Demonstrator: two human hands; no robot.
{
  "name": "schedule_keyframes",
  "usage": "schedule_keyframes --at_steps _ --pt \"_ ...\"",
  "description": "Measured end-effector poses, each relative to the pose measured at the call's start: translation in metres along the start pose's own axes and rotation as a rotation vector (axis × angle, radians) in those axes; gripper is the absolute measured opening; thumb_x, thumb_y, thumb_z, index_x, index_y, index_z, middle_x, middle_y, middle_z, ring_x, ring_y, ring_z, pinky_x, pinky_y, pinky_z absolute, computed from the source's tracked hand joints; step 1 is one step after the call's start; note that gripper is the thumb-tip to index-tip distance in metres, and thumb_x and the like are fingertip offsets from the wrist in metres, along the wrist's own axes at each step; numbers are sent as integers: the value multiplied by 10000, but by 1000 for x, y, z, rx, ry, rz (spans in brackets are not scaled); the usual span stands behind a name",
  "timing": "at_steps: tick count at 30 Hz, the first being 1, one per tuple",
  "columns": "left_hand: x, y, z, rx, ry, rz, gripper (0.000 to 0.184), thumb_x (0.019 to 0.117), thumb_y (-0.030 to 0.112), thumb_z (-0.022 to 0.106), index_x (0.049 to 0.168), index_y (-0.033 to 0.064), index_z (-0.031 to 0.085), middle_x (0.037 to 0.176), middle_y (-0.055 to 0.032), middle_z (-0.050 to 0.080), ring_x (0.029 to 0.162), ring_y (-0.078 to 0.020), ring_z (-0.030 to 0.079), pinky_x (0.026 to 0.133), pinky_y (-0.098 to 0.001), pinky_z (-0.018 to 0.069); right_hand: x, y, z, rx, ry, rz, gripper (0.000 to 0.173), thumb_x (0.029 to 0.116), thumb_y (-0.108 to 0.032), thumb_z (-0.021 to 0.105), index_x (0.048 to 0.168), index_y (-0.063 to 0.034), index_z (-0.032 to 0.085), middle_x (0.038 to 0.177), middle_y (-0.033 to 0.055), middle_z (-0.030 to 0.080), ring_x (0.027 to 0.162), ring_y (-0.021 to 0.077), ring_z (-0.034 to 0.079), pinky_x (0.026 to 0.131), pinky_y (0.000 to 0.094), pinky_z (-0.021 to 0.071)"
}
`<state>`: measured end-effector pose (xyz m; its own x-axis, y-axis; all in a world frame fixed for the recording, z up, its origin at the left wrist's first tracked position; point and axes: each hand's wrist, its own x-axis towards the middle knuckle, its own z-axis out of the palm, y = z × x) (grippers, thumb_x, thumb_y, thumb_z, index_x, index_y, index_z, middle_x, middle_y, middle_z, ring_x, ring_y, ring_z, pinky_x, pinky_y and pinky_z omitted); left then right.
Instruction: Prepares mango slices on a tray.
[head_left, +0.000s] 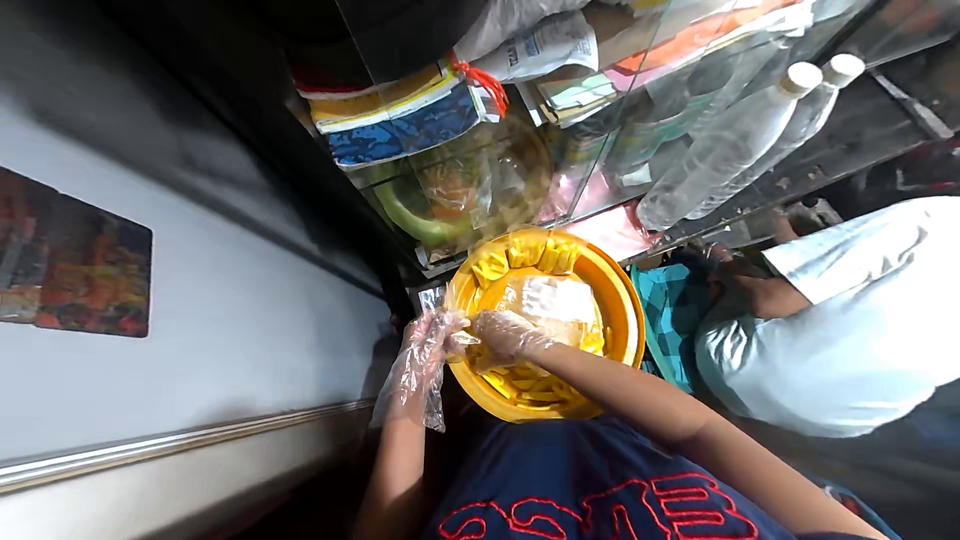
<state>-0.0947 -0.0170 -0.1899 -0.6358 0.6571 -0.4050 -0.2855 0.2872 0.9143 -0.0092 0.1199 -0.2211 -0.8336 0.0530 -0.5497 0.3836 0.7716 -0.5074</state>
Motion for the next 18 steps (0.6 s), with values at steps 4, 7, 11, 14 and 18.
schedule_keyframes --at_steps 4,7,11,14,18 --pt "-3 -6 -6 11 12 9 202 1073 106 461 1164 9 614 893 -18 683 703 -52 628 659 -202 543 -3 -16 0 -132 -247 -52 755 851 -291 824 1445 36 492 1438 311 485 1313 480 492 1041 644 411" --pt "-5 -8 -7 -16 30 -11 187 1061 75 480 1169 -13 607 885 -26 672 724 -62 633 693 -219 553 -16 -17 8 -145 -288 -64 838 803 -191 862 1485 35 430 1437 329 479 1301 512 494 1024 677 414" --pt "-5 -14 -10 43 -34 28 219 1067 81 465 1182 -42 605 934 -55 688 826 -94 669 796 -253 567 -29 -23 21 -115 -221 -25 704 855 -110 764 1463 30 438 1347 305 561 1233 489 558 982 653 457" --pt "-2 -20 -7 21 -86 34 260 1079 94 428 1244 -65 551 1043 -106 703 926 -133 700 870 -294 579 -28 -22 17 -82 -291 -6 734 897 -136 735 1510 31 367 1280 344 585 1192 528 571 967 681 451" --pt "0 -18 0 75 -131 -6 285 1093 102 387 1291 -73 496 1014 -112 686 900 -122 692 856 -289 577 -26 -11 17 -11 -330 -44 688 912 -144 736 1477 59 400 1285 353 581 1187 535 571 980 693 427"
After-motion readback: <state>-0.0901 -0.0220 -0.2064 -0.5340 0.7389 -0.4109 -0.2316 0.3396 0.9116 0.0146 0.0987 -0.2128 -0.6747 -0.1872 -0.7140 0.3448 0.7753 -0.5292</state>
